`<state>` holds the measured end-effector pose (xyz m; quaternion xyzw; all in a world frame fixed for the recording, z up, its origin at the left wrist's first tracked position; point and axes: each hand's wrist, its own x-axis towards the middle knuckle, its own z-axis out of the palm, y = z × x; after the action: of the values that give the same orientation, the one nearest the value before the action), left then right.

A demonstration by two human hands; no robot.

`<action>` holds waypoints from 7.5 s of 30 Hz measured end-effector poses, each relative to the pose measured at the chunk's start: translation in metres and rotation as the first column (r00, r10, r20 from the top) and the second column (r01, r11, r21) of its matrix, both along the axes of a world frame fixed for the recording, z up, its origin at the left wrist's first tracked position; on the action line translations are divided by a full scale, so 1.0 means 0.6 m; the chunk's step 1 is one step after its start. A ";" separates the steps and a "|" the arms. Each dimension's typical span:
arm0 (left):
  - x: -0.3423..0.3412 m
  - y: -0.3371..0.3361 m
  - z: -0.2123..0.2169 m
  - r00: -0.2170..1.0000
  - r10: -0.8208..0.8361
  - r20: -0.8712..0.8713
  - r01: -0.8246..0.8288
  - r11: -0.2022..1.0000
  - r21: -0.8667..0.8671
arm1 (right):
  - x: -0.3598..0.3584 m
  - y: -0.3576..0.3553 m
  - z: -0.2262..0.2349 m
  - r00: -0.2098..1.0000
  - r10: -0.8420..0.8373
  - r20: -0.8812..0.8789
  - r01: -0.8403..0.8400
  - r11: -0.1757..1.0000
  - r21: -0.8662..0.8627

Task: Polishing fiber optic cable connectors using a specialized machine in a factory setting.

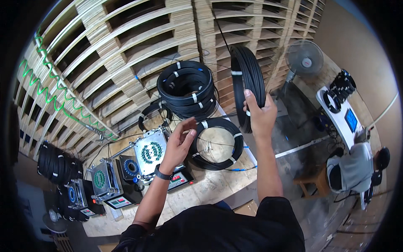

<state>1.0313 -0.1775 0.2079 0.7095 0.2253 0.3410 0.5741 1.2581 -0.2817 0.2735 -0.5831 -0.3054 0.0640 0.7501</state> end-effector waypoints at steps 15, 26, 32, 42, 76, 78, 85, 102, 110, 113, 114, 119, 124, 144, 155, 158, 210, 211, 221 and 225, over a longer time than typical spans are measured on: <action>0.077 -0.107 -0.313 0.990 0.054 -0.127 -0.034 0.987 0.158 | -0.096 -0.335 -0.183 0.771 0.021 -0.636 -0.030 1.000 -0.004; -0.083 -0.279 -0.333 0.929 -0.178 0.324 0.329 0.797 -0.506 | -0.139 -0.504 -0.339 0.281 0.810 -0.514 -0.357 0.586 0.728; -0.176 -0.323 -0.261 0.957 -0.017 0.289 0.118 0.934 -0.338 | -0.197 -0.500 -0.449 0.514 0.631 -0.581 -0.324 0.770 0.550; -0.286 -0.365 -0.174 0.971 0.198 0.135 -0.210 0.975 0.078 | -0.289 -0.416 -0.547 0.654 0.489 -0.577 -0.419 0.869 0.263; -0.423 -0.402 -0.330 0.982 0.161 0.102 -0.185 0.689 0.701 | -0.404 -0.459 -0.423 0.387 0.111 -0.915 -0.191 0.981 0.038; -0.421 -0.417 -0.338 0.974 0.203 0.099 -0.213 0.674 0.708 | -0.403 -0.455 -0.431 0.387 0.159 -0.908 -0.215 0.973 0.079; -0.386 -0.513 -0.311 0.890 0.429 0.152 -0.446 0.751 0.487 | -0.450 -0.460 -0.423 0.547 0.284 -0.788 -0.251 0.953 0.169; -0.467 -0.555 -0.545 0.770 0.595 -0.231 -0.638 0.706 -0.307 | -0.339 -0.540 -0.509 0.358 0.216 -0.908 -0.645 0.760 -0.074; -0.420 -0.515 -0.578 0.856 0.400 -0.327 -0.513 0.594 -0.619 | -0.250 -0.478 -0.678 0.638 0.150 -0.755 -0.633 0.661 -0.404; -0.429 -0.495 -0.612 0.844 0.477 -0.246 -0.520 0.612 -0.596 | -0.304 -0.495 -0.698 0.795 0.183 -0.578 -0.517 0.705 -0.487; -0.428 -0.498 -0.596 0.850 0.448 -0.277 -0.518 0.613 -0.596 | -0.312 -0.511 -0.699 0.823 0.141 -0.550 -0.453 0.746 -0.487; -0.413 -0.511 -0.522 0.844 0.501 -0.195 -0.536 0.762 -0.364 | -0.358 -0.562 -0.604 0.881 0.031 -0.472 -0.271 0.852 -0.448; -0.407 -0.463 -0.439 0.876 0.480 -0.043 -0.472 0.836 -0.282 | -0.359 -0.556 -0.527 0.947 0.229 -0.225 -0.298 0.888 -0.350; -0.461 -0.274 -0.210 0.785 0.619 -0.013 -0.578 0.740 0.344 | -0.403 -0.229 -0.342 0.775 0.544 0.322 -0.387 0.811 -0.439; -0.449 -0.254 -0.279 0.811 0.584 0.045 -0.459 0.586 0.668 | -0.423 -0.179 -0.388 0.688 0.627 0.366 -0.404 0.750 -0.524; -0.445 -0.237 -0.281 0.815 0.578 0.024 -0.450 0.607 0.655 | -0.424 -0.172 -0.391 0.707 0.607 0.363 -0.374 0.756 -0.537; -0.444 -0.194 -0.253 0.934 0.349 -0.080 -0.164 0.615 0.772 | -0.413 -0.186 -0.345 0.537 0.444 0.717 -0.033 0.861 -0.508; -0.452 -0.190 -0.248 0.943 0.306 -0.128 -0.121 0.678 0.725 | -0.412 -0.184 -0.343 0.537 0.447 0.715 -0.033 0.859 -0.512; -0.440 -0.217 -0.269 0.891 0.417 -0.181 -0.317 0.854 0.412 | -0.380 -0.149 -0.419 0.699 0.563 0.441 -0.391 0.818 -0.422; -0.446 -0.249 -0.268 0.789 0.600 -0.131 -0.426 0.689 0.587 | -0.388 -0.147 -0.427 0.714 0.542 0.443 -0.414 0.837 -0.357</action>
<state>0.7634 -0.3269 0.0469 0.7900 0.4023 0.4208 0.1926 1.0254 -0.3700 0.0173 -0.5609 -0.6304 0.1299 0.5206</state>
